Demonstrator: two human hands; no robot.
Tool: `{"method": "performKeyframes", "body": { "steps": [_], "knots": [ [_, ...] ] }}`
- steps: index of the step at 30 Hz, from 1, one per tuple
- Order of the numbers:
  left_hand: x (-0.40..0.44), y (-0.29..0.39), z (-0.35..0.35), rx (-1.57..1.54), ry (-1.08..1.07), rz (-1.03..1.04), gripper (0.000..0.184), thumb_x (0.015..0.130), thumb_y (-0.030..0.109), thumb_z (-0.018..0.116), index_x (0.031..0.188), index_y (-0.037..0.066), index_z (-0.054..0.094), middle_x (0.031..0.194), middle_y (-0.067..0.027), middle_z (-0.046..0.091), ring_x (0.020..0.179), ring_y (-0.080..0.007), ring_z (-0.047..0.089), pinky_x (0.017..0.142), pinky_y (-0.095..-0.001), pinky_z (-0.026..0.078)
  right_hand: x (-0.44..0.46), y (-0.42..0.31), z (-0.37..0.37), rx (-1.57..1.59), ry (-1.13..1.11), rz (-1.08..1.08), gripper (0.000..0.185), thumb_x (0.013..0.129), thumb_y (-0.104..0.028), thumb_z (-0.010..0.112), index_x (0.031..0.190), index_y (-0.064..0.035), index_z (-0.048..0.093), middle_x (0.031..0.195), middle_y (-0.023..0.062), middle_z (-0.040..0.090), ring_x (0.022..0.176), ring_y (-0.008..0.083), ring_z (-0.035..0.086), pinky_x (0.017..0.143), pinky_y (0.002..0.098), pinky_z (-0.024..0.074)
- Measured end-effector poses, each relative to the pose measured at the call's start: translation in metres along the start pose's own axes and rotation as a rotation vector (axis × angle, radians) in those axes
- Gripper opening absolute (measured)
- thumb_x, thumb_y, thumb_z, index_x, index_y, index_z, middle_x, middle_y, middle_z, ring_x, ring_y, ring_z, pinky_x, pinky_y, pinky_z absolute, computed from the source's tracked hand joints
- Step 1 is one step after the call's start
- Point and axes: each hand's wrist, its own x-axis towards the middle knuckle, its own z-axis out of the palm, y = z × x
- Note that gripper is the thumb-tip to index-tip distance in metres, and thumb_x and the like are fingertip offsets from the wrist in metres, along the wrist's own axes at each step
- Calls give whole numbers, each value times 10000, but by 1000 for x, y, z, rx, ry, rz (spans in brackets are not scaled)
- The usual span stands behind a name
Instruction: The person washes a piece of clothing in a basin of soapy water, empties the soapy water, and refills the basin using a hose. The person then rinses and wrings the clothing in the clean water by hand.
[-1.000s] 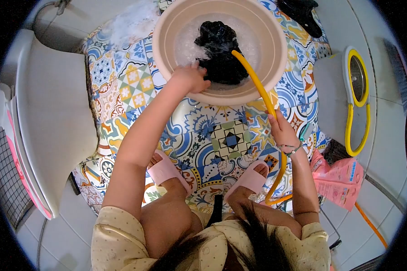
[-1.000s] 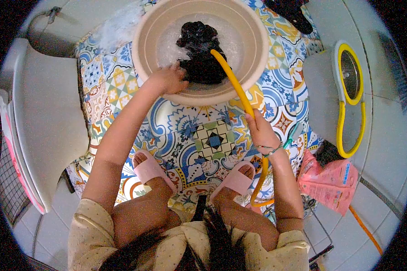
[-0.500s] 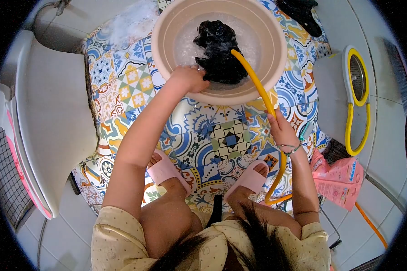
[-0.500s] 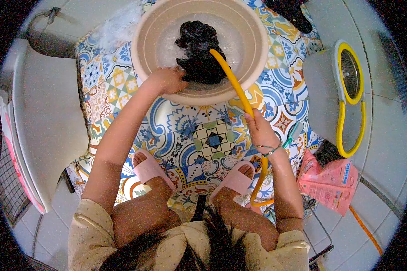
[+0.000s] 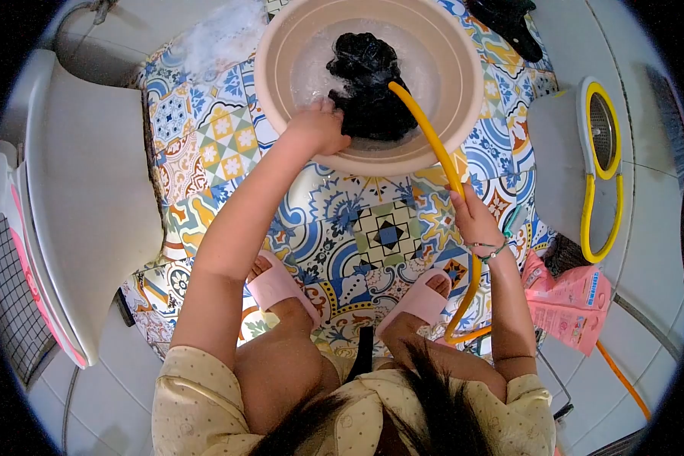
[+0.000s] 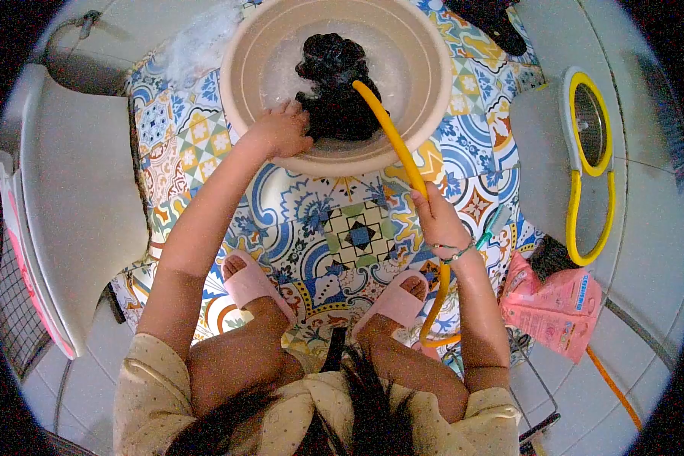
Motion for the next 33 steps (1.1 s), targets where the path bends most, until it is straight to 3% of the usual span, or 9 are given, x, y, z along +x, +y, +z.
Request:
{"method": "performKeyframes", "body": {
  "steps": [2, 5, 8, 11, 14, 17, 29, 32, 33],
  "knots": [
    [-2, 2, -9, -13, 41, -7, 493, 836, 413, 436, 1146, 73, 611, 1229, -112, 560, 1179, -285, 488, 1028, -466, 284, 0, 0, 0, 4, -5, 2, 343, 979, -308, 368, 1146, -21, 453, 728, 132, 524, 638, 241, 513, 597, 342, 411],
    [23, 8, -66, -140, -891, -92, 538, 835, 423, 442, 1228, 70, 542, 1410, -172, 348, 1302, -344, 326, 1037, -475, 301, 0, 3, 0, 20, -2, -5, 348, 980, -314, 365, 1144, -21, 456, 728, 133, 525, 638, 240, 514, 598, 342, 411],
    [26, 7, -61, -153, -936, -123, 536, 830, 421, 447, 1230, 79, 548, 1415, -173, 342, 1317, -340, 302, 1063, -483, 250, 0, -1, -1, 2, -3, -4, 350, 980, -316, 364, 1140, -20, 459, 726, 136, 527, 641, 245, 519, 599, 343, 412],
    [-1, 1, -11, -15, -11, 26, 503, 820, 428, 442, 1067, 44, 653, 1202, -195, 559, 1178, -339, 483, 1038, -466, 288, 1, 3, 0, 1, -5, -10, 351, 980, -316, 364, 1139, -18, 460, 724, 138, 528, 644, 249, 523, 600, 343, 414],
    [0, 7, -20, 125, -132, -90, 484, 821, 410, 443, 1127, 89, 635, 1184, -75, 602, 1112, -258, 546, 1015, -461, 257, 1, 3, 0, -2, -1, -19, 346, 979, -309, 369, 1138, -15, 458, 724, 141, 530, 645, 253, 525, 599, 345, 416],
    [12, 7, -56, -13, -583, -98, 479, 787, 416, 464, 1008, 51, 682, 1078, -174, 630, 1078, -326, 560, 1005, -454, 321, 2, 5, 1, 0, 8, -16, 339, 978, -299, 376, 1138, -11, 455, 724, 143, 530, 643, 252, 526, 598, 346, 418],
    [15, 10, -58, 21, -652, -101, 438, 826, 380, 450, 1081, 88, 654, 1118, -92, 627, 1077, -248, 563, 953, -408, 332, 2, 6, 2, 29, 7, -31, 346, 977, -292, 380, 1161, -8, 451, 726, 137, 525, 641, 237, 511, 599, 337, 415],
    [14, 10, -60, -30, -605, -133, 412, 818, 369, 497, 1055, 72, 657, 1112, -101, 623, 1091, -248, 551, 934, -397, 360, 4, 10, 3, 19, 17, -35, 356, 982, -312, 377, 1196, -47, 480, 692, 9, 437, 570, 87, 443, 574, 233, 440],
    [12, 11, -61, -34, -538, -148, 403, 810, 346, 515, 1062, 62, 648, 1136, -106, 608, 1098, -249, 545, 929, -394, 370, 4, 10, 3, 23, 14, -32, 351, 980, -306, 379, 1183, -35, 473, 705, 49, 466, 595, 136, 465, 583, 268, 432]
  ]
}}
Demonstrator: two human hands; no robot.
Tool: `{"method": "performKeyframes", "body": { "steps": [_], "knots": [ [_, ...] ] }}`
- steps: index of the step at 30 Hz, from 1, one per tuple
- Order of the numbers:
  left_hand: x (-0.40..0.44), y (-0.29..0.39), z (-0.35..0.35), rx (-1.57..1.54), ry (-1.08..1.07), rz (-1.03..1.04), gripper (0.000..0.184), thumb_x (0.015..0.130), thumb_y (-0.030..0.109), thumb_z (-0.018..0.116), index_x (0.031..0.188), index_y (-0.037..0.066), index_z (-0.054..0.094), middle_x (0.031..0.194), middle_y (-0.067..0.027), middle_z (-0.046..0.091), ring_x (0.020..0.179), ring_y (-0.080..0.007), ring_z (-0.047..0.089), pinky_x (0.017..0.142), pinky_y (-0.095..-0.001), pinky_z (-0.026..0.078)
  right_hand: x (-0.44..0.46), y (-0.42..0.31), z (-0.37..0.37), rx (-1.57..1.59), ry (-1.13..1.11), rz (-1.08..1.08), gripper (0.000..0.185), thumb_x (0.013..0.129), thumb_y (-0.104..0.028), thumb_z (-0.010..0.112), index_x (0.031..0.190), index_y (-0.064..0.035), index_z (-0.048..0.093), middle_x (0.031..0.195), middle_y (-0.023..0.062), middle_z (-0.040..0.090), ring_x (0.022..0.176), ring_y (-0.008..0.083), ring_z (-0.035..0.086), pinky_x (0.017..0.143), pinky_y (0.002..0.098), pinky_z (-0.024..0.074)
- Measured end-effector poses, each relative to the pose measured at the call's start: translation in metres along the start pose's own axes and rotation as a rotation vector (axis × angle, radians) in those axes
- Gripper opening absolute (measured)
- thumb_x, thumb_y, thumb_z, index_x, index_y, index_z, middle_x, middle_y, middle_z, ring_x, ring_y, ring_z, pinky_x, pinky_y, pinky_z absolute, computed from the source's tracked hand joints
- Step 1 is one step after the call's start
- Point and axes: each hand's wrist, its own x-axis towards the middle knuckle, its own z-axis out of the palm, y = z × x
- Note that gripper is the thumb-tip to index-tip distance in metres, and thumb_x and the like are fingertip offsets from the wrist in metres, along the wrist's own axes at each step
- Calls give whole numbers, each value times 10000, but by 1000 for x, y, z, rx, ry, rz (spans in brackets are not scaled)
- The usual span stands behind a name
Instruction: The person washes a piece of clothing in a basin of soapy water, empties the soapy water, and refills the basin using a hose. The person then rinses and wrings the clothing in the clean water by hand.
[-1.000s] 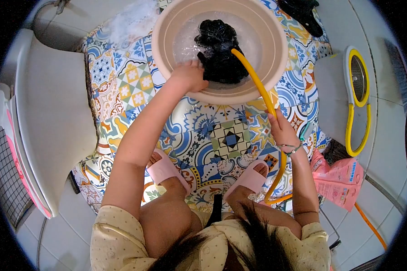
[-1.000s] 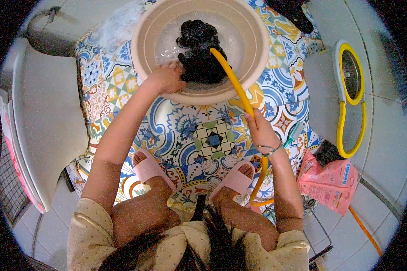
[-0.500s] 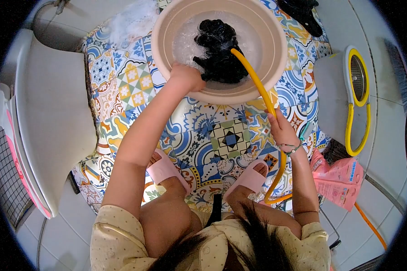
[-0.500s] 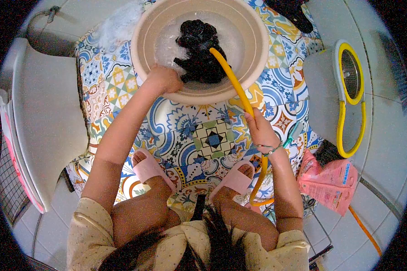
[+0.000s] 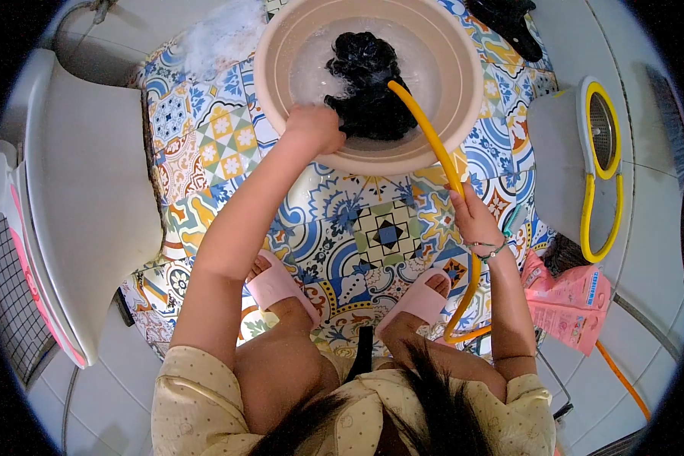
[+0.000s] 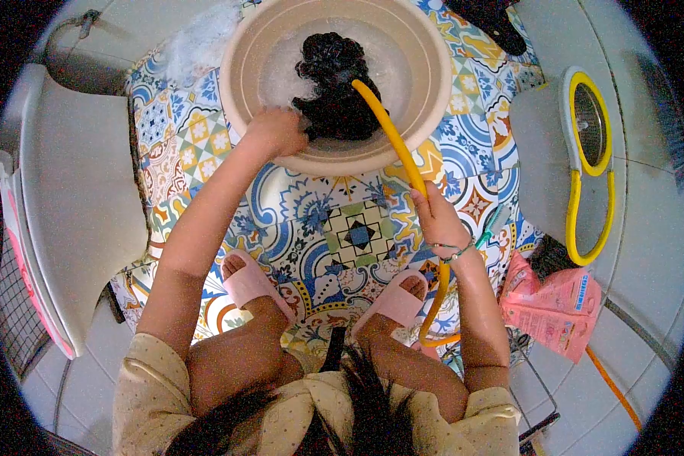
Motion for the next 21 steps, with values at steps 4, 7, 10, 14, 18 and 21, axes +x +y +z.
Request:
{"method": "performKeyframes", "body": {
  "steps": [4, 7, 10, 14, 18, 21],
  "knots": [
    [-3, -3, 8, -73, 354, 70, 422, 784, 248, 556, 1137, 18, 581, 1250, -135, 524, 1125, -260, 521, 928, -393, 394, -3, -8, -2, -13, 9, 1, 342, 978, -299, 380, 1146, -14, 463, 735, 127, 523, 643, 232, 507, 603, 336, 418],
    [4, -3, 15, -177, 566, 237, 493, 784, 187, 534, 1242, 11, 483, 1322, -177, 448, 1157, -295, 494, 954, -404, 404, -4, -11, -3, -29, 0, 24, 344, 978, -305, 379, 1129, -9, 467, 740, 133, 529, 649, 239, 515, 609, 341, 425],
    [15, 6, 11, -345, 588, 315, 521, 792, 145, 510, 1290, 9, 436, 1341, -193, 422, 1175, -320, 473, 981, -392, 396, -2, -8, -2, -27, 0, 0, 350, 978, -311, 378, 1114, -1, 465, 744, 149, 540, 662, 252, 533, 613, 348, 430],
    [45, 27, 12, -437, 626, 399, 511, 798, 98, 488, 1294, -2, 422, 1345, -185, 420, 1181, -331, 461, 1003, -372, 376, 1, 4, 2, -7, 15, -31, 354, 978, -313, 377, 1109, 5, 459, 746, 172, 556, 677, 270, 559, 612, 359, 435],
    [58, 39, 17, -475, 795, 450, 485, 776, 77, 483, 1249, -27, 453, 1289, -193, 475, 1187, -297, 468, 980, -362, 401, 1, 1, 1, 41, -23, 18, 380, 983, -326, 374, 1190, -26, 480, 748, 39, 483, 655, 112, 494, 639, 251, 452],
    [60, 43, 19, -543, 834, 442, 496, 771, 46, 471, 1261, -26, 436, 1277, -197, 482, 1177, -303, 473, 977, -365, 402, 1, 1, 1, 19, -24, 54, 372, 984, -313, 373, 1184, -20, 483, 753, 40, 489, 656, 112, 495, 648, 249, 452]
  ]
}}
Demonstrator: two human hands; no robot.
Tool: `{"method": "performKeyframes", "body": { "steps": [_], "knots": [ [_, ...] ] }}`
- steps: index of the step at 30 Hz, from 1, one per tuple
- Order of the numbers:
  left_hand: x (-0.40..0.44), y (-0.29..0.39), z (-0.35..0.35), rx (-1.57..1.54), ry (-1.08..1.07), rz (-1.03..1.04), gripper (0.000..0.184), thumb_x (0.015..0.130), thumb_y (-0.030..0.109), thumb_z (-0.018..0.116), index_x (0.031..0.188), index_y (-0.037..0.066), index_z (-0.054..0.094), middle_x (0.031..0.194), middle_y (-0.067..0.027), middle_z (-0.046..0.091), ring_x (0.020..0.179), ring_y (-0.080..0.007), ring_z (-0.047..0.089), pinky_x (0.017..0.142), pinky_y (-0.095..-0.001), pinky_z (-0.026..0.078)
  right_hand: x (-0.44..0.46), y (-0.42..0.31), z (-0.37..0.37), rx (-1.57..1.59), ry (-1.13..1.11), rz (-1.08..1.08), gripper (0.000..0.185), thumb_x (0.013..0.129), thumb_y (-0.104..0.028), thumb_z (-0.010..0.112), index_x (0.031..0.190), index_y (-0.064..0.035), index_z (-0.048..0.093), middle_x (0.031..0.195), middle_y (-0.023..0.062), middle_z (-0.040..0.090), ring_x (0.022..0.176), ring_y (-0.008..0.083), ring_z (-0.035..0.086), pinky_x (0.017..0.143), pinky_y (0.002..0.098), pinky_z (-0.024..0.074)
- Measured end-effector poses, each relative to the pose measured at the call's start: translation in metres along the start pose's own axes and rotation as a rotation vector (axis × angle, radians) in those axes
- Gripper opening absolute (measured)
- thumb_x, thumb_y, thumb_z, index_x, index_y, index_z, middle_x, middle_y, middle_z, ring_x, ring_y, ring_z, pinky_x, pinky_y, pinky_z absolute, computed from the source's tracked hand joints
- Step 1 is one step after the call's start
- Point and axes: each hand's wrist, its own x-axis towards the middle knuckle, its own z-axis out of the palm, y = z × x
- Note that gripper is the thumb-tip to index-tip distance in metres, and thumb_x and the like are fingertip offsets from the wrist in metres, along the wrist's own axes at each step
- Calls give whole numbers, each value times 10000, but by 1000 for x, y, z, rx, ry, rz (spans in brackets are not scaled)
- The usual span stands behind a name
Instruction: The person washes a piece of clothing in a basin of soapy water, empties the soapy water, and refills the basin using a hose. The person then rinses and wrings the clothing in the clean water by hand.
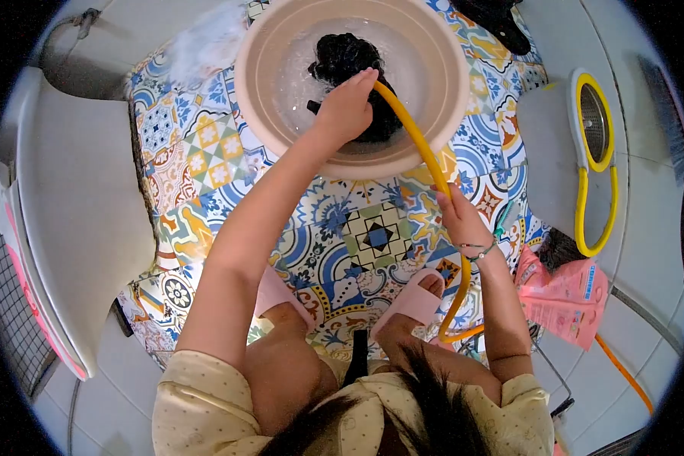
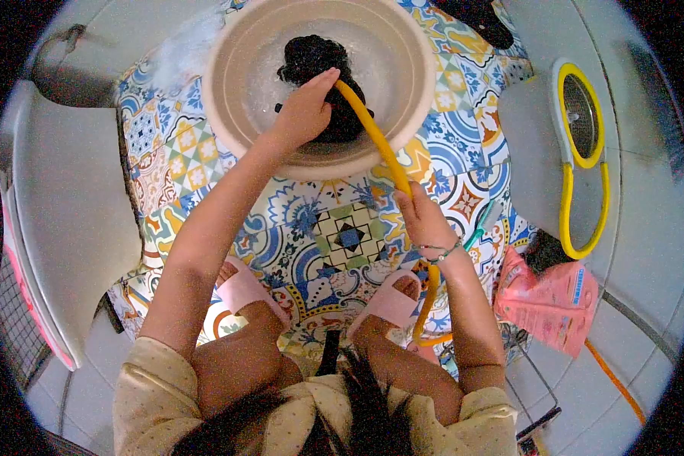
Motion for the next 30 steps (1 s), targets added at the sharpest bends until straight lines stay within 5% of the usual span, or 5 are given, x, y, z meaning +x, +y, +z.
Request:
{"method": "performKeyframes", "body": {
  "steps": [3, 9, 12, 15, 30],
  "knots": [
    [-2, 0, 1, -63, 6, -61, 520, 764, 22, 464, 1281, -18, 414, 1261, -202, 493, 1159, -318, 481, 972, -374, 402, -1, -4, -1, -12, 0, -17, 368, 985, -309, 373, 1181, -19, 486, 754, 42, 490, 658, 113, 498, 646, 252, 451],
    [-6, -3, 0, -230, 34, -222, 542, 740, -9, 457, 1280, 1, 422, 1219, -213, 521, 1135, -344, 491, 963, -386, 396, -2, -6, -3, -58, 13, -34, 332, 973, -312, 392, 1062, 3, 449, 693, 187, 541, 619, 299, 542, 574, 374, 423],
    [-4, -15, 6, -362, 93, -244, 549, 717, -36, 448, 1265, -4, 437, 1214, -206, 531, 1134, -340, 497, 968, -372, 392, -2, -6, -2, -58, 30, -47, 333, 974, -307, 393, 1075, 5, 451, 697, 183, 543, 625, 292, 544, 576, 371, 424],
    [-1, -15, 4, -486, 63, -275, 571, 707, -68, 438, 1272, 13, 434, 1236, -178, 525, 1162, -307, 485, 982, -351, 378, -2, -8, -3, -39, 6, -5, 366, 986, -301, 371, 1201, -26, 480, 701, 35, 467, 633, 119, 485, 615, 253, 432],
    [0, -12, 2, -609, -31, -313, 613, 710, -116, 432, 1305, 24, 388, 1293, -141, 482, 1219, -242, 439, 1038, -310, 319, -2, -8, -7, -95, -19, -9, 357, 983, -301, 380, 1180, -20, 477, 748, 60, 505, 652, 141, 499, 635, 271, 438]
  ]
}}
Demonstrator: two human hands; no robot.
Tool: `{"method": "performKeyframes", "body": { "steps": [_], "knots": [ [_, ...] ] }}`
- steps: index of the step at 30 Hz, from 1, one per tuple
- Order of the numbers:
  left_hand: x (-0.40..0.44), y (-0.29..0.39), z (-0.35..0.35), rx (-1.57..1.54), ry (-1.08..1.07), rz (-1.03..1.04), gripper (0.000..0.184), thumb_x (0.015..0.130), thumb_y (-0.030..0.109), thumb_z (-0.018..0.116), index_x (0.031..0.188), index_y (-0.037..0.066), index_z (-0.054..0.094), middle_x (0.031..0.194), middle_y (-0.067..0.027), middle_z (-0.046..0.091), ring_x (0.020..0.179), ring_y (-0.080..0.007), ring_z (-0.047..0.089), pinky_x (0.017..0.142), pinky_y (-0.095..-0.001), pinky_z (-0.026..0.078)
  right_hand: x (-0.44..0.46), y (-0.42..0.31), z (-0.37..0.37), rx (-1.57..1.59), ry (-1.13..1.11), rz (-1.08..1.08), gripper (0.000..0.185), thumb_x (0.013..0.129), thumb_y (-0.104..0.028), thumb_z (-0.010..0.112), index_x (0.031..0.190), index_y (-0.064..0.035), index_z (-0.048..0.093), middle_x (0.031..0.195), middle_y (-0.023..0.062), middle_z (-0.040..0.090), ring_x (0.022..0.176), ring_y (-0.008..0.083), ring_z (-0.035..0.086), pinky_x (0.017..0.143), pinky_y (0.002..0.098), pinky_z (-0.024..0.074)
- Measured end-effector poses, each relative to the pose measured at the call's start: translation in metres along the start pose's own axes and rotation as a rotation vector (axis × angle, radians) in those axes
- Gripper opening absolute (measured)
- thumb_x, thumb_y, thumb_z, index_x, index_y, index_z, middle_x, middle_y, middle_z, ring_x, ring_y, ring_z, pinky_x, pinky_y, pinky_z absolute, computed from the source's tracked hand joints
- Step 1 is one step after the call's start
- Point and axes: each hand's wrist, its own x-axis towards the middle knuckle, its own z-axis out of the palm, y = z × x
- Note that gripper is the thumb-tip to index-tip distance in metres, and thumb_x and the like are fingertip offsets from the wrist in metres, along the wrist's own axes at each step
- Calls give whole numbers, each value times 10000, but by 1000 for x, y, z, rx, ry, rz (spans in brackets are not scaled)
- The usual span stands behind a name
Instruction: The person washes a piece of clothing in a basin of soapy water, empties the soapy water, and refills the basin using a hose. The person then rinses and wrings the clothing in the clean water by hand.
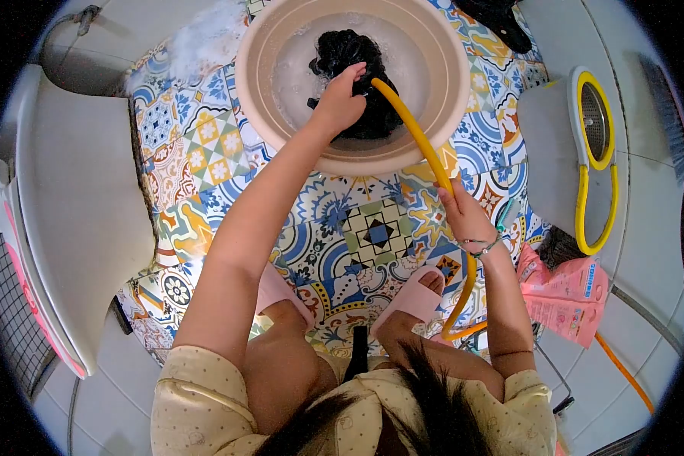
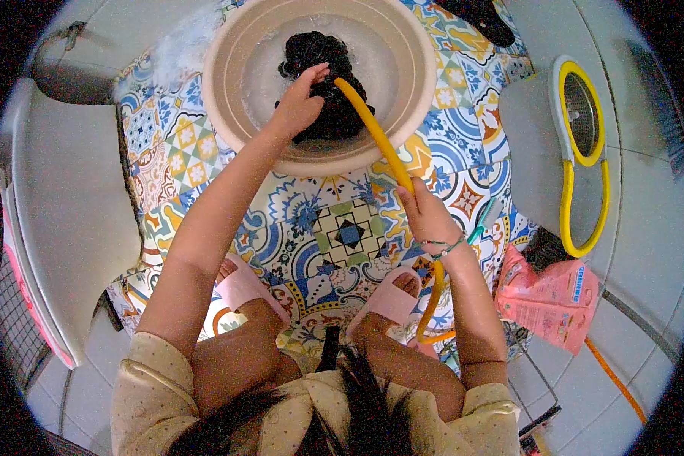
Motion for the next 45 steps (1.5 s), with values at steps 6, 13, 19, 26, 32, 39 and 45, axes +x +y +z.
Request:
{"method": "performKeyframes", "body": {
  "steps": [6, 13, 19, 26, 32, 39, 45],
  "knots": [
    [1, 1, 1, -27, -26, -10, 609, 711, -113, 433, 1302, 26, 394, 1284, -136, 488, 1213, -240, 445, 1035, -309, 319, -1, -1, -1, -52, 50, -88, 352, 977, -315, 372, 1098, 4, 458, 715, 200, 568, 644, 331, 571, 592, 392, 440],
    [2, -8, 1, 4, -34, 19, 609, 710, -106, 437, 1303, 27, 395, 1261, -142, 504, 1210, -239, 452, 1029, -316, 326, -3, -8, -2, -40, 56, -74, 340, 977, -301, 375, 1091, 7, 464, 727, 199, 569, 657, 322, 573, 592, 385, 438],
    [2, -7, 0, 29, -47, 29, 602, 714, -88, 439, 1302, 33, 395, 1257, -149, 510, 1206, -242, 456, 1031, -320, 325, -3, -5, -1, -36, 61, -86, 332, 977, -290, 382, 1080, 14, 467, 734, 201, 565, 672, 318, 574, 603, 383, 439],
    [2, -14, 3, 11, 11, 87, 567, 682, -34, 489, 1247, -7, 451, 1182, -174, 561, 1118, -284, 521, 971, -325, 387, -3, -7, 0, -35, 74, -89, 331, 977, -291, 383, 1072, 15, 465, 717, 192, 557, 647, 303, 561, 596, 377, 436],
    [2, -16, 1, 6, -60, -32, 589, 707, -83, 440, 1285, 22, 409, 1253, -152, 530, 1211, -256, 462, 1029, -301, 322, -4, -7, -1, -34, 63, -81, 339, 978, -292, 378, 1099, 15, 459, 711, 182, 557, 643, 294, 560, 596, 373, 436],
    [0, -22, 2, 135, -45, 29, 529, 695, 9, 479, 1222, 57, 503, 1202, -186, 539, 1150, -328, 478, 995, -344, 364, -5, -14, -3, -33, 29, -30, 350, 978, -292, 377, 1109, 23, 457, 718, 182, 558, 649, 295, 562, 598, 372, 438],
    [-10, -5, 3, 592, 123, -57, 484, 708, 76, 532, 1188, 134, 552, 1122, -130, 483, 1086, -319, 438, 928, -401, 388, -5, -13, -3, -30, 28, -29, 353, 977, -297, 380, 1098, 23, 464, 723, 189, 561, 653, 307, 563, 604, 377, 443]
  ]
}}
